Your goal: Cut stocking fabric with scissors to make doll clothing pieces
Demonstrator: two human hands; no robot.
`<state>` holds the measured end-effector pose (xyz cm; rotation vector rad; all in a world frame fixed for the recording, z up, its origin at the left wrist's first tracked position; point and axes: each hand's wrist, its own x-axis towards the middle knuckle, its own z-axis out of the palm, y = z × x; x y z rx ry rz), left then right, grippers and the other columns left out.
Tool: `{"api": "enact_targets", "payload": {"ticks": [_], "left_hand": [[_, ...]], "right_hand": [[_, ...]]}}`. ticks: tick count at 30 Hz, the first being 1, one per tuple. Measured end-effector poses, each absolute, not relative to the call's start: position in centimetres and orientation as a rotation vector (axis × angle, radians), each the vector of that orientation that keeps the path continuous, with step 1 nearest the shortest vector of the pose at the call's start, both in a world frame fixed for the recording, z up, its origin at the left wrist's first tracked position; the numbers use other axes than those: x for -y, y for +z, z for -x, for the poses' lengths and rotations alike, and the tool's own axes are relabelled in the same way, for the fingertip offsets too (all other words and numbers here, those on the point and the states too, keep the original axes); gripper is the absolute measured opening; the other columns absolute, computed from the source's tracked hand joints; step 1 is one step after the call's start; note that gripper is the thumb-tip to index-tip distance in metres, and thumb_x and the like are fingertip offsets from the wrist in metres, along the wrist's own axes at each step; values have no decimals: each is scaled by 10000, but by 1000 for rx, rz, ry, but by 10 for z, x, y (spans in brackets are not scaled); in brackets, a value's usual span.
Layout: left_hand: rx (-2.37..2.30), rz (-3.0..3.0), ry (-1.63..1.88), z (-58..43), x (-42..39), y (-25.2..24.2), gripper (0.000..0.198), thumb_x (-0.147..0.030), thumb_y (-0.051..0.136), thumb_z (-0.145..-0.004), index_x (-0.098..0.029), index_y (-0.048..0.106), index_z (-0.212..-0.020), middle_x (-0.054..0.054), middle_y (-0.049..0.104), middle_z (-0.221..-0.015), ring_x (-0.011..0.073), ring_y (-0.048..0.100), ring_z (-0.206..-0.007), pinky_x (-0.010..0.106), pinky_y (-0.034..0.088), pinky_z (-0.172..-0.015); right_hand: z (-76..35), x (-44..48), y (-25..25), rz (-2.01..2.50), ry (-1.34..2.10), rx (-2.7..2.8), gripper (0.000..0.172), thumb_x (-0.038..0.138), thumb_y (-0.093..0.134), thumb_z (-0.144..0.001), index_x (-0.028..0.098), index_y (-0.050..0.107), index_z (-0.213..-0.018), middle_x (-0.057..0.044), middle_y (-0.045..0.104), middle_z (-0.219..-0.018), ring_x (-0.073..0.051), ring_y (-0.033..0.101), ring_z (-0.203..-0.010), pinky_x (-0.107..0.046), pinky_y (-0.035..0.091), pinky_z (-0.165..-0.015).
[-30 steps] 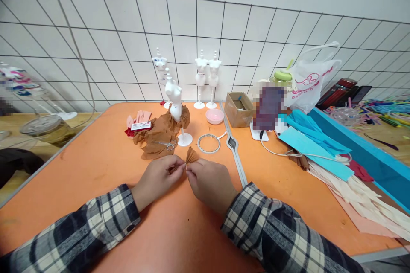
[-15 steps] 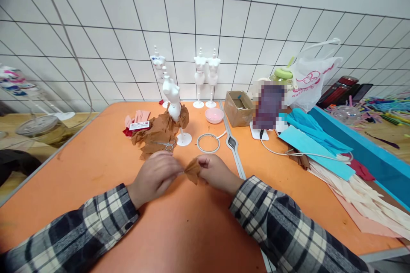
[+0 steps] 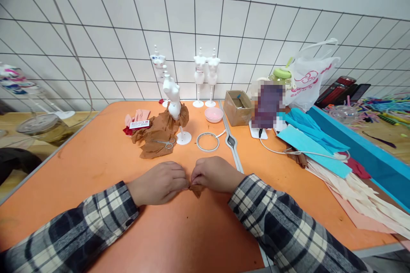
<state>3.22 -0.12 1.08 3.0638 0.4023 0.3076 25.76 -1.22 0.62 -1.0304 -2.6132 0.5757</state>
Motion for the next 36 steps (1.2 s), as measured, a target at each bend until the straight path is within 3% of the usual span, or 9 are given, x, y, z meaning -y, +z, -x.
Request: {"api": "enact_targets", "payload": {"ticks": [4, 8, 15, 20, 24, 27, 31, 36], "left_hand": [[-608, -3008, 352, -33, 2, 7, 198, -181, 471, -902, -193, 646, -811, 39, 659, -717, 184, 592, -706, 315, 416, -680], [-778, -2916, 433, -36, 4, 8, 220, -184, 476, -881, -177, 602, -700, 42, 633, -666, 177, 572, -647, 320, 418, -682], [-1157, -2240, 666, -43, 8, 5, 152, -197, 505, -822, -177, 636, -748, 10, 648, -670, 147, 560, -615, 258, 395, -579], [-979, -1437, 848, -48, 6, 3, 207, -337, 621, -789, -146, 641, -712, 10, 616, -629, 140, 566, -623, 264, 458, -634], [-803, -1024, 977, -49, 8, 5, 242, -371, 707, -755, -137, 672, -807, 38, 649, -717, 148, 597, -699, 307, 499, -747], [-764, -942, 968, -48, 8, 3, 248, -375, 732, -762, -140, 674, -815, 31, 653, -726, 148, 612, -730, 325, 497, -812], [-786, -1053, 910, -48, 5, 0, 278, -411, 691, -809, -134, 676, -816, 48, 670, -766, 164, 623, -764, 331, 488, -817], [-904, -1389, 827, -49, 5, 3, 313, -442, 631, -832, -141, 671, -756, 26, 649, -687, 156, 595, -696, 291, 468, -749]], "right_hand": [[-251, 24, 13, 1017, -30, 2701, 180, 249, 551, -928, 208, 680, -809, -7, 620, -788, -140, 496, -711, -297, 272, -584], [-243, 35, 19, 936, -413, 2668, 195, 137, 509, -916, 175, 577, -738, -31, 549, -737, -170, 402, -694, -330, 201, -564], [-236, 40, 24, 937, -575, 2545, 187, 135, 477, -932, 178, 594, -792, -39, 550, -738, -175, 383, -678, -348, 210, -563], [-236, 42, 23, 972, -634, 2405, 205, 170, 470, -964, 192, 661, -890, -32, 635, -753, -156, 434, -635, -349, 239, -545], [-237, 40, 19, 986, -411, 2295, 294, 156, 461, -957, 213, 621, -1197, -53, 705, -1032, -144, 561, -752, -318, 367, -624], [-236, 36, 16, 1083, 31, 2101, 241, 209, 504, -932, 214, 659, -1117, -46, 706, -955, -143, 591, -777, -279, 430, -686], [-232, 28, 10, 1224, 723, 1800, 264, 390, 609, -853, 188, 681, -1007, -22, 648, -813, -106, 460, -560, -241, 394, -527], [-231, 20, -1, 1262, 1019, 1622, 345, 470, 687, -770, 163, 667, -926, -18, 608, -805, -106, 448, -588, -233, 377, -525]]}}
